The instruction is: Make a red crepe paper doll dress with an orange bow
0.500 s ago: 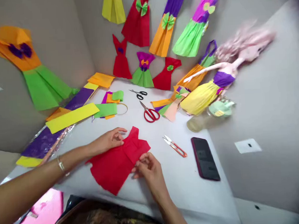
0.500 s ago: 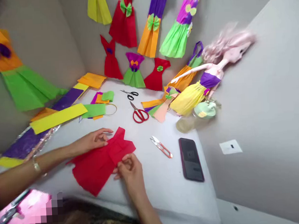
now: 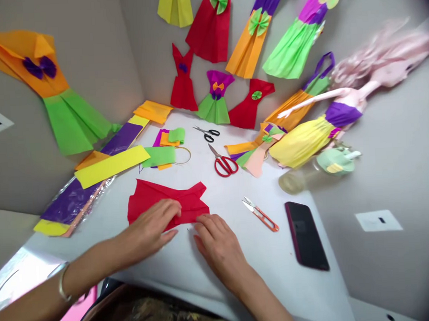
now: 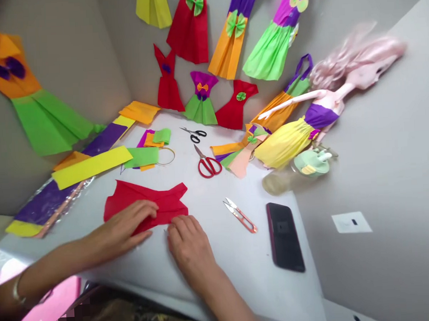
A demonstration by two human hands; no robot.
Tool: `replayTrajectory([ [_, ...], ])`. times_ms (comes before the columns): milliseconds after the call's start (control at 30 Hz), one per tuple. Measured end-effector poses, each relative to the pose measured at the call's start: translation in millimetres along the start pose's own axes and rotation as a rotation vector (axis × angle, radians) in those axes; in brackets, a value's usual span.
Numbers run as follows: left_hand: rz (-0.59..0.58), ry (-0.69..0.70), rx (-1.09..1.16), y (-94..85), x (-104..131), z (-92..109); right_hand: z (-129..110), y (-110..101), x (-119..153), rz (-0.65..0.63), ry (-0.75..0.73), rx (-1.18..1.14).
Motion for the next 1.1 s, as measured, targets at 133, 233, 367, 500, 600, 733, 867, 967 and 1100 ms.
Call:
replayTrajectory([
  [133,0.105,-0.008,-0.130,24.3,27.5,3.6,-4.4,23.9,-18.4,-0.070,-0.115,0.051],
  [233,0.102,-0.057,-0.152,28.3,27.2,-8.5,-3.1,33.3,-31.4,-0.121,-0.108,0.029],
  [367,0.045,-0.068,-0.110,26.4,23.6,-23.1,0.8,36.3,-42.7,-0.197,-0.094,-0.003],
  [500,0.052,-0.089,-0.021,21.0,22.7,-27.4,2.0,34.9,-48.4,-0.217,-0.089,0.013],
  [600,0.062,-0.099,0.039,15.2,21.5,-26.2,-0.4,36.3,-52.4,-0.218,-0.113,0.057],
  [733,0.064,-0.086,0.068,9.7,23.4,-25.6,-4.2,42.5,-55.6,-0.220,-0.165,0.145],
  [867,0.102,-0.060,-0.016,9.8,28.6,-23.6,-8.3,48.1,-54.7,-0.217,-0.212,0.152],
  [967,0.167,-0.032,-0.113,12.3,29.4,-18.0,-10.0,48.4,-53.9,-0.193,-0.177,0.102],
  [1100,0.178,-0.044,-0.157,16.5,25.2,-16.0,-8.9,43.7,-54.1,-0.190,-0.089,0.004],
])
Point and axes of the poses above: each hand's wrist, its own x-axis away from the middle knuckle, its own y-axis out of the palm, z = x × y, the point moved 4 cm from there along -x, towards the middle knuckle, and after that the axes turned 2 degrees about -y, right-handed, at the moved point
